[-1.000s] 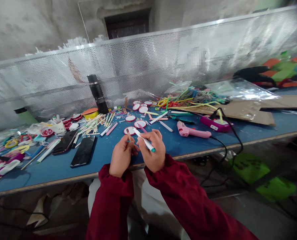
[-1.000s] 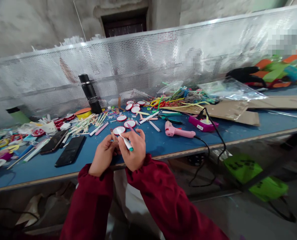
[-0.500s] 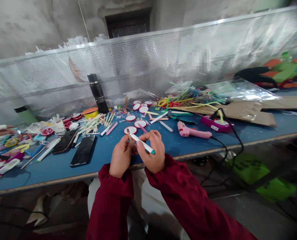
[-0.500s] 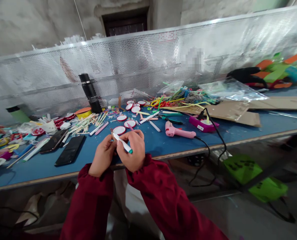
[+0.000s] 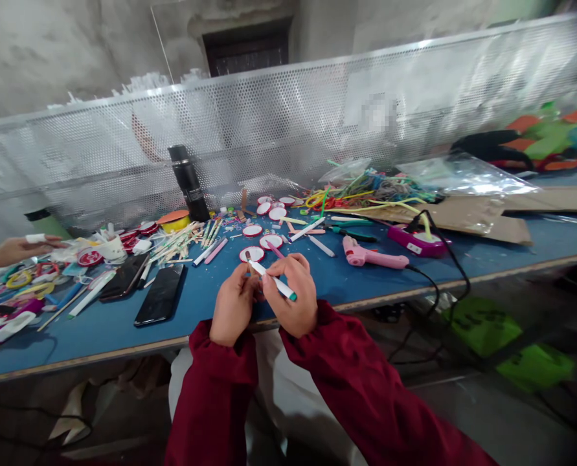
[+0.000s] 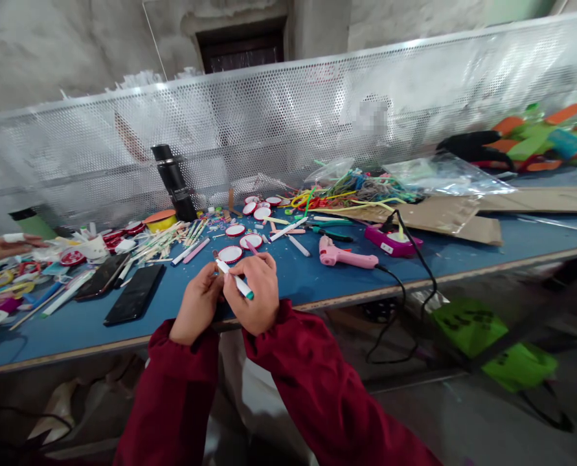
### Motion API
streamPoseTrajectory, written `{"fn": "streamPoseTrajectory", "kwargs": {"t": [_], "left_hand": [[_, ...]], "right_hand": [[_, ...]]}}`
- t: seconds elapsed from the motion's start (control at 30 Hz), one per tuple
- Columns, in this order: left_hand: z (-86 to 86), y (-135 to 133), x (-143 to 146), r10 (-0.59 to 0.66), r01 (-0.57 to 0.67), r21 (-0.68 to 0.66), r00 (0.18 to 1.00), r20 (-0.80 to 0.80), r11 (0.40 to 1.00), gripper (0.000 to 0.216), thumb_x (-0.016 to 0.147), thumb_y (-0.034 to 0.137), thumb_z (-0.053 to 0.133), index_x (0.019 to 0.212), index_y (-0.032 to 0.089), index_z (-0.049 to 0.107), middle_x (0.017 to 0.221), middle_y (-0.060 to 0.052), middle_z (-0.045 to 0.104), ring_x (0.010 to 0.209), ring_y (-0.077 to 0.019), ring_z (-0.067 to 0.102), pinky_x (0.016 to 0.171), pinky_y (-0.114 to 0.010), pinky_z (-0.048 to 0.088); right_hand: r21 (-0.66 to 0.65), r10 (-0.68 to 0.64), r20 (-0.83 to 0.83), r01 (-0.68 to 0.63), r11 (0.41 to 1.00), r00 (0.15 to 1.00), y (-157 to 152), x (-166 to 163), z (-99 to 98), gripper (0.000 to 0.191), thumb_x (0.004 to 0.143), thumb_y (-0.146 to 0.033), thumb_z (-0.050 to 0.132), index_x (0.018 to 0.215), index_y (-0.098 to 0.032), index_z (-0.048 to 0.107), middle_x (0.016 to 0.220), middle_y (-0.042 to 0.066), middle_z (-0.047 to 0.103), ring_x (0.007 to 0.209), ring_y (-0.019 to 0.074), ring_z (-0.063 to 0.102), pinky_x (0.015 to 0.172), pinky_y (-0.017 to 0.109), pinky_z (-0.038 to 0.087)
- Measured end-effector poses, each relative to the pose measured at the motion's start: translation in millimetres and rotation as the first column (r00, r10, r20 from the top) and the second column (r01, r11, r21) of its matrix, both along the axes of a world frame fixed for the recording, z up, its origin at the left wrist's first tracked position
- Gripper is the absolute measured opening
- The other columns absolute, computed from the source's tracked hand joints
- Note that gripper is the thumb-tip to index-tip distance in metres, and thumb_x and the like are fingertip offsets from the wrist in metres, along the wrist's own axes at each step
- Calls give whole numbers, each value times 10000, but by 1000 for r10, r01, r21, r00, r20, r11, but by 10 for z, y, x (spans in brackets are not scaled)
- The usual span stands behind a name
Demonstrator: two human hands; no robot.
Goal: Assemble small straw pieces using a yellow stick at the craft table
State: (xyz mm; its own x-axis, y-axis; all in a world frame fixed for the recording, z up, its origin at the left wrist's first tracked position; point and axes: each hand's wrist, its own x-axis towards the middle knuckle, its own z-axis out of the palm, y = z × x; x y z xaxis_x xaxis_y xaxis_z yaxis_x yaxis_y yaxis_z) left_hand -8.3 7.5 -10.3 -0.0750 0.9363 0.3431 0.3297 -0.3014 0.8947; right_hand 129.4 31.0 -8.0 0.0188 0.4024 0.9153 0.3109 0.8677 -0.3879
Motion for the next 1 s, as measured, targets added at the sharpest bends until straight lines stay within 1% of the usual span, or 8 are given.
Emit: {"fn": "streamPoseTrajectory", "kwargs": {"t": [0.2, 0.33, 0.4, 0.57, 0.7, 0.87, 1.0], "left_hand": [[31, -10, 12, 16, -15, -17, 999, 37, 1000, 133, 943, 299, 534, 999, 205, 610, 770, 10, 660, 627, -123, 597, 581, -218, 456], [33, -9, 19, 32, -31, -20, 999, 44, 999, 163, 944, 324, 545, 1018, 202, 624, 817, -6, 688, 625, -125, 598, 572, -224, 456], [27, -6, 18, 26, -25, -15, 999, 43, 1000, 160, 944, 331, 550, 1009, 203, 623, 798, 0, 675, 628, -127, 599, 576, -225, 453], [20, -4, 16, 10, -10, -3, 1000, 24, 1000, 140, 950, 327, 552, 993, 209, 614, 730, 23, 626, 620, -124, 590, 586, -222, 444], [33, -11, 28, 21, -21, 0, 999, 42, 1000, 138, 942, 319, 564, 985, 204, 626, 726, 18, 644, 614, -122, 595, 584, -218, 446], [34, -16, 36, 39, -38, -13, 998, 54, 999, 174, 943, 323, 561, 1037, 196, 634, 786, 2, 683, 606, -118, 597, 577, -222, 450], [35, -22, 36, 33, -33, 5, 999, 29, 999, 161, 949, 333, 555, 999, 199, 629, 723, 18, 640, 605, -120, 575, 580, -222, 434]], "right_hand": [[-3, -57, -65, 57, 998, 996, 0, 2, 2, 125, 910, -163, 565, 824, -250, 537, 740, -8, 629, 757, 188, 608, 837, 388, 461], [21, -1, -30, 1, 1000, 1000, -17, 1, 15, 121, 920, -168, 557, 831, -248, 535, 764, -6, 649, 755, 184, 623, 888, 412, 456], [19, 18, -21, -18, 1000, 1000, -20, 1, 19, 121, 921, -169, 559, 834, -248, 530, 773, -7, 655, 758, 182, 629, 897, 414, 452], [7, 24, -6, -24, 1000, 1000, -10, 2, 16, 121, 925, -179, 566, 835, -248, 525, 767, -14, 651, 763, 179, 634, 908, 411, 443], [9, 10, -8, -10, 1000, 1000, -6, 4, 12, 123, 919, -164, 563, 837, -248, 526, 764, -18, 648, 762, 176, 633, 905, 405, 443], [20, -27, -44, 28, 999, 999, -12, 3, 17, 127, 929, -171, 555, 832, -249, 528, 752, -11, 633, 758, 181, 615, 872, 398, 455], [26, 23, -29, -22, 999, 999, -11, -4, 13, 123, 924, -185, 561, 823, -246, 525, 763, -8, 643, 748, 178, 621, 881, 411, 456]]}}
